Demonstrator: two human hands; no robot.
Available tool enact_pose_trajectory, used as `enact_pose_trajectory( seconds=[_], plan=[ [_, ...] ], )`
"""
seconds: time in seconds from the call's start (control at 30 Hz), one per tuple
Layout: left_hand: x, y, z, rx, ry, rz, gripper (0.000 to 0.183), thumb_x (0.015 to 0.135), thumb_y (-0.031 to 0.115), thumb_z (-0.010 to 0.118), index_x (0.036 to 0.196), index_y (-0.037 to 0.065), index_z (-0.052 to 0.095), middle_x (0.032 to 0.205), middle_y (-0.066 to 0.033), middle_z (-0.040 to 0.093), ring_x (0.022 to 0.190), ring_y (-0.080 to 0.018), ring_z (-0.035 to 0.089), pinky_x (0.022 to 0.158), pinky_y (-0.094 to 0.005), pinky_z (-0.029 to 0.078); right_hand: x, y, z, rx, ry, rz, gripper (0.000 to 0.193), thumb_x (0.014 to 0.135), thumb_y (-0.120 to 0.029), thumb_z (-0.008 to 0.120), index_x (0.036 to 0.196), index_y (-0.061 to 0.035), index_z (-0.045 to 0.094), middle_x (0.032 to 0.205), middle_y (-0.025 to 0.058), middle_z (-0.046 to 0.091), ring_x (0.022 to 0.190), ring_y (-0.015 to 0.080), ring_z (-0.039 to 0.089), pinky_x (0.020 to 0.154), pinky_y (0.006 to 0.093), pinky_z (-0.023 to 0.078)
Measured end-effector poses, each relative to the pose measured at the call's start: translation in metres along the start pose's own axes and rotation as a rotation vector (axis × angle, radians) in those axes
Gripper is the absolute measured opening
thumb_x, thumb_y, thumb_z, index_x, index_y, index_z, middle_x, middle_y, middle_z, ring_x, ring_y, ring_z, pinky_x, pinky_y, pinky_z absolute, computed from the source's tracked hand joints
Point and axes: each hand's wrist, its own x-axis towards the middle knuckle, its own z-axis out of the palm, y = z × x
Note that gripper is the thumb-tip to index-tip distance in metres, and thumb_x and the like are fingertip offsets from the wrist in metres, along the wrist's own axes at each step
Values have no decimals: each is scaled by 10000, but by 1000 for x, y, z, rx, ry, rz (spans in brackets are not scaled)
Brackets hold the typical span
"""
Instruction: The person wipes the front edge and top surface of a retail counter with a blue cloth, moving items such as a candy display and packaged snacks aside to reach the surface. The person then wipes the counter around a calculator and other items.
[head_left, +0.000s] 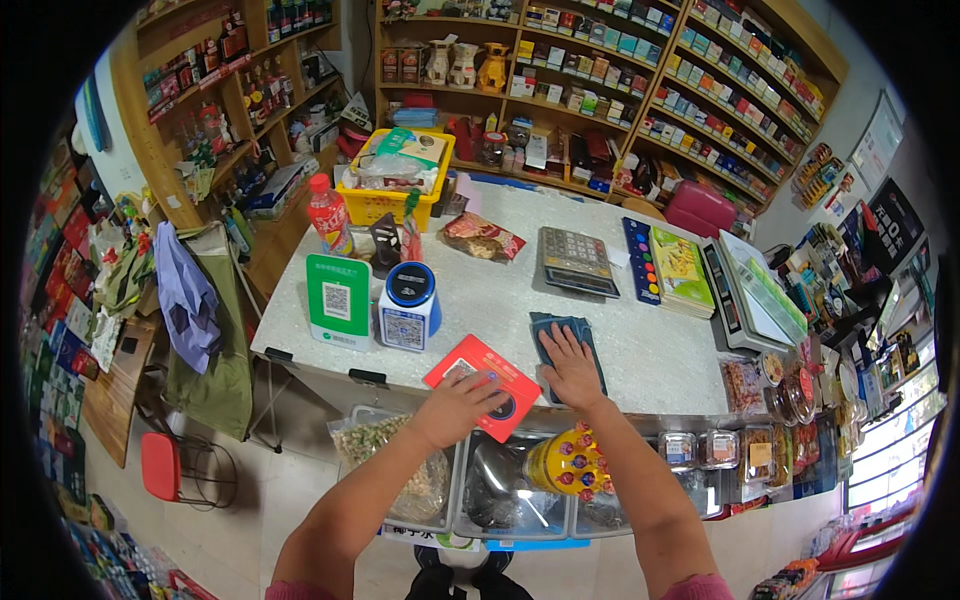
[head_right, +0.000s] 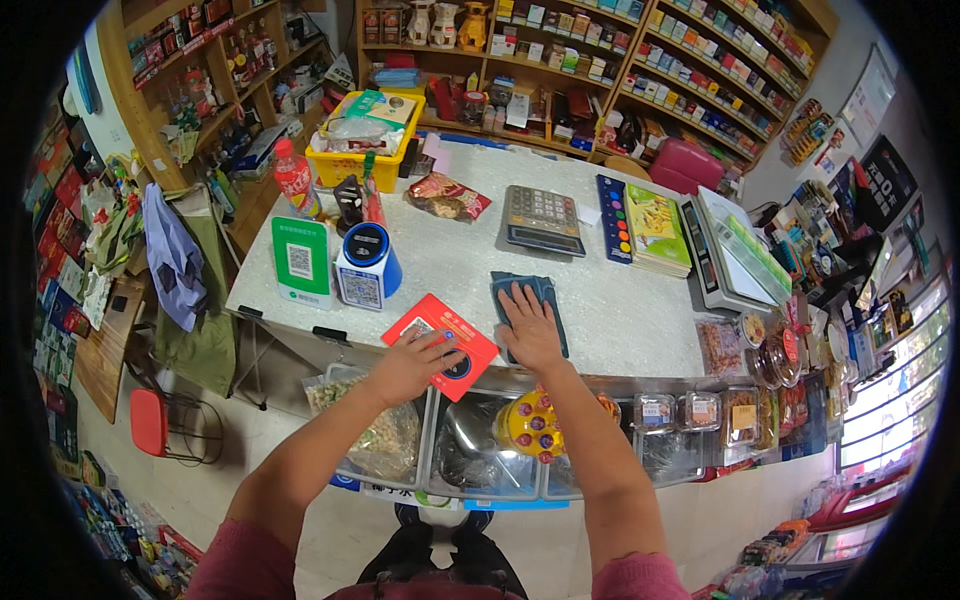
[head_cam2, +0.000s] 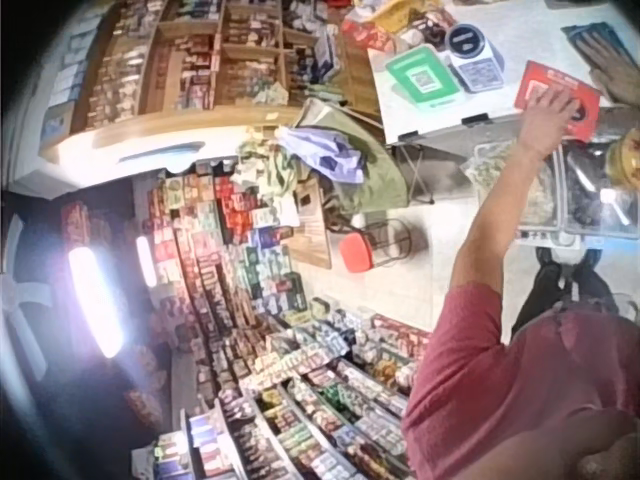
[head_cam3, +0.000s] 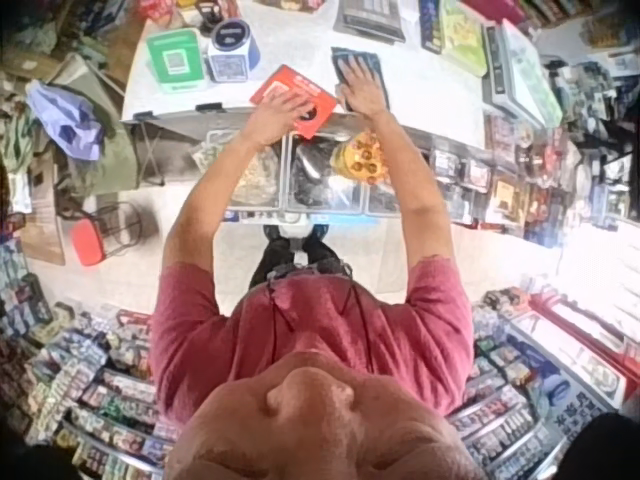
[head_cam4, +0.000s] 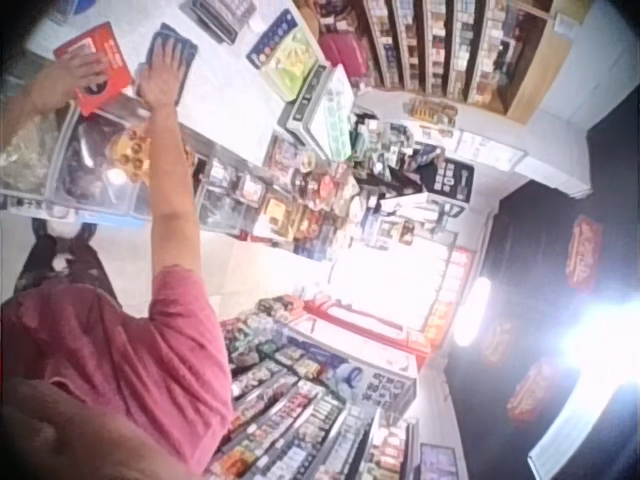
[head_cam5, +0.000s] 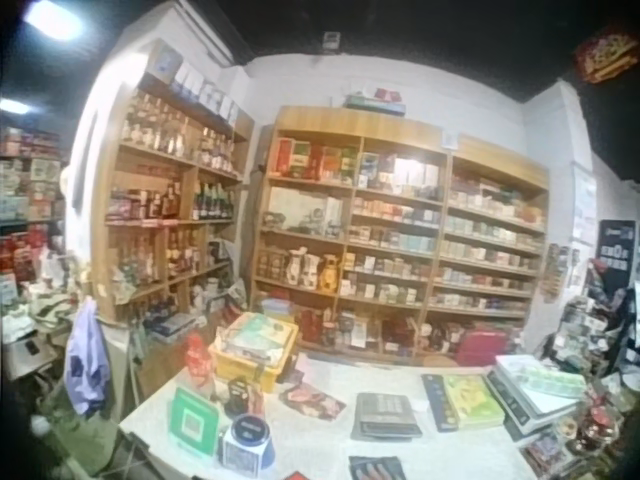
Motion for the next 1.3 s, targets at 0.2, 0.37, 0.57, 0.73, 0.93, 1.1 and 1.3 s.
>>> enact_pose_trajectory(
  seconds=[0.2, 0.37, 0.57, 0.73, 0.93, 1.1, 1.3],
  plan=[
    [-55, 42, -29, -325, 232, -12, 556, 766, 46, 618, 1317, 106, 567, 1380, -89, 550, 1281, -264, 512, 1080, -466, 384, 55, -31, 24, -35, 32, 47, 613, 904, -338, 490, 1486, -185, 373, 1577, 111, 291, 1457, 323, 247, 1146, 563, 221],
    [-151, 88, -46, -605, 364, -303, 517, 750, 27, 652, 1263, 79, 616, 1341, -117, 586, 1226, -299, 566, 1029, -443, 447, 112, -68, 36, -63, 21, 143, 611, 928, -352, 482, 1502, -193, 345, 1585, 102, 281, 1470, 306, 224, 1159, 543, 199],
    [-228, 115, -29, -742, 371, -664, 419, 824, 17, 605, 1241, 46, 629, 1263, -153, 631, 1156, -343, 605, 994, -432, 470, 121, -103, 55, -71, 56, 261, 636, 904, -342, 510, 1501, -182, 358, 1594, 109, 264, 1471, 290, 231, 1165, 527, 191],
    [-253, 121, -38, -737, 331, -688, 435, 827, -17, 550, 1255, 28, 613, 1239, -171, 633, 1132, -369, 605, 973, -421, 476, 81, -145, 68, -104, 156, 204, 617, 892, -331, 498, 1471, -137, 409, 1552, 141, 342, 1441, 303, 296, 1142, 518, 243],
    [-264, 122, -50, -745, 377, -735, 413, 841, -24, 562, 1250, 18, 611, 1225, -188, 635, 1121, -380, 607, 978, -420, 469, 21, -187, 69, -60, 215, 150, 643, 887, -370, 508, 1451, -75, 415, 1530, 189, 357, 1422, 334, 320, 1126, 528, 253],
    [-260, 130, -53, -760, 381, -736, 405, 861, -25, 556, 1261, 11, 605, 1216, -193, 640, 1117, -381, 606, 979, -414, 467, -5, -199, 53, -18, 30, 70, 760, 870, -373, 558, 1514, -73, 287, 1574, 180, 256, 1467, 324, 204, 1162, 529, 178],
    [-244, 147, -52, -708, 353, -745, 375, 925, 21, 491, 1287, -10, 585, 1200, -205, 636, 1076, -349, 606, 955, -385, 460, -2, -173, 39, -44, -13, -146, 648, 887, -153, 564, 1487, -77, 331, 1571, 180, 265, 1458, 328, 246, 1148, 497, 253]
  ],
)
